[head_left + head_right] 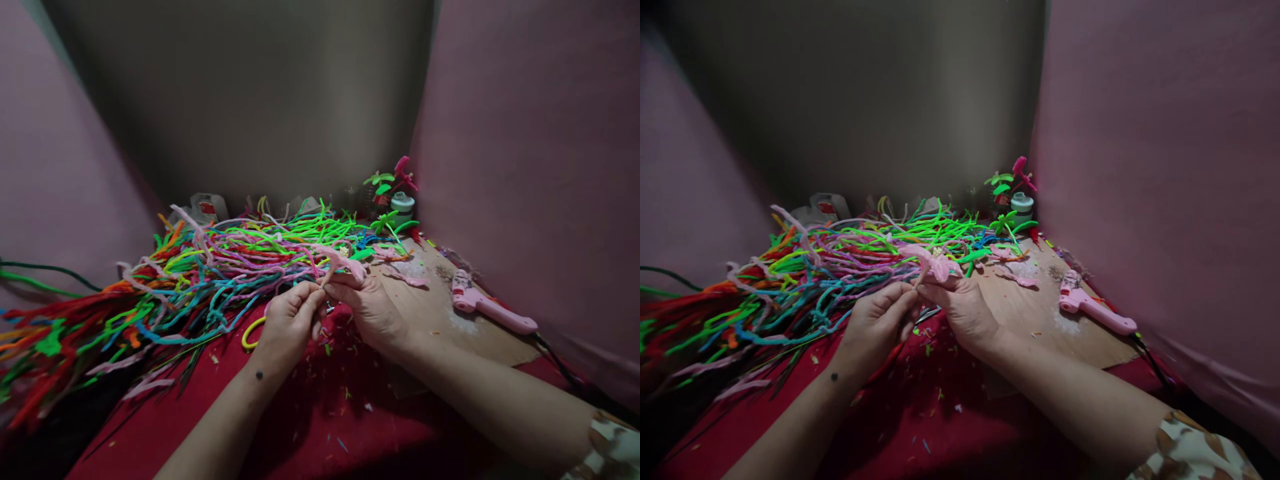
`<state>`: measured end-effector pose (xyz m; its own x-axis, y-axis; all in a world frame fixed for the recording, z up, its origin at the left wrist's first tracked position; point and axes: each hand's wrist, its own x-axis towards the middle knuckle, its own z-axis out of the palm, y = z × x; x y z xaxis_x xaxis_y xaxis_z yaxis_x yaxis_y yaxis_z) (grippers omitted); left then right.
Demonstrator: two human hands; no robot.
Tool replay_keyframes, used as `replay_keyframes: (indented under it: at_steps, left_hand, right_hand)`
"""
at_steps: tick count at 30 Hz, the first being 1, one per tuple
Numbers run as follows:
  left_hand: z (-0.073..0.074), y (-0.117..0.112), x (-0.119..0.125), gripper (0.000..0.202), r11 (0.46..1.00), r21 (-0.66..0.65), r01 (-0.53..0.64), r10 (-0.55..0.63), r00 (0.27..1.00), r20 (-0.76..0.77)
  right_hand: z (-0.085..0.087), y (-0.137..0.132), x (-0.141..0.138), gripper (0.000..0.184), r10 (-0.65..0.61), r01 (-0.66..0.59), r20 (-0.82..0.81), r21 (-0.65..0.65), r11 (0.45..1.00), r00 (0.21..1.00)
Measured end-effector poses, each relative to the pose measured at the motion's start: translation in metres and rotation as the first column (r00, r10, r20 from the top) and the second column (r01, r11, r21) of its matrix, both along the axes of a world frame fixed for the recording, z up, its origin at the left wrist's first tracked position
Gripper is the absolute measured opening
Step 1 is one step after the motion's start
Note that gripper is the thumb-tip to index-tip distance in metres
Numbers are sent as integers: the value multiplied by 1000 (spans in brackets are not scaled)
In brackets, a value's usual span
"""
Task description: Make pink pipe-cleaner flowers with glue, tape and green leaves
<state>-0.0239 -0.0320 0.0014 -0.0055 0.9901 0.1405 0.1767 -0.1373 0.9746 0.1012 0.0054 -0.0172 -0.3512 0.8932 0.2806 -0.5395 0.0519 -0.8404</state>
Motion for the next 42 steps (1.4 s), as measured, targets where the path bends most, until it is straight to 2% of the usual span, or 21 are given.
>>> replay_keyframes:
  at_steps: [4,8,11,14,17,20,24,27,32,35,39,42]
  left_hand:
    - [-6,3,0,18,993,117,-34,57,977,-204]
    - [-11,5,0,10,942,323,-96,225,892,-392]
    - [-14,3,2,12,912,398,-97,287,845,-452]
    - [-14,1,3,15,910,399,-112,299,842,-448]
    - [-15,2,2,16,933,334,-133,256,897,-360]
    - [-15,2,1,14,970,206,-126,167,966,-195]
    - [-12,3,1,15,993,69,-95,95,995,0]
    - [-8,2,3,18,998,-4,-70,70,989,128]
    - [-3,1,4,23,995,-96,20,11,950,313]
    - [-1,2,4,24,986,-145,80,-15,917,400]
    - [2,2,3,23,971,-207,123,-14,887,462]
    - [4,2,1,23,965,-215,147,-26,875,484]
  right_hand:
    - [0,1,-2,8,-101,99,-30,-49,994,994]
    - [-3,2,-4,8,-150,146,-40,-96,985,988]
    - [-5,2,-5,9,-167,166,3,-82,983,986]
    - [-6,2,-6,11,-164,164,10,-58,985,986]
    - [-6,2,-6,7,-147,148,8,-13,989,989]
    - [-4,1,-6,7,-117,116,8,28,993,993]
    - [-2,2,-5,7,-89,88,42,15,996,995]
    - [-2,3,-3,19,-81,79,82,28,997,993]
    - [1,4,0,10,-77,77,98,6,997,992]
    - [-4,6,1,7,-62,64,89,-23,998,994]
    - [-10,10,1,10,-6,7,14,-65,998,1000]
    - [-9,10,1,12,20,-20,3,-64,998,1000]
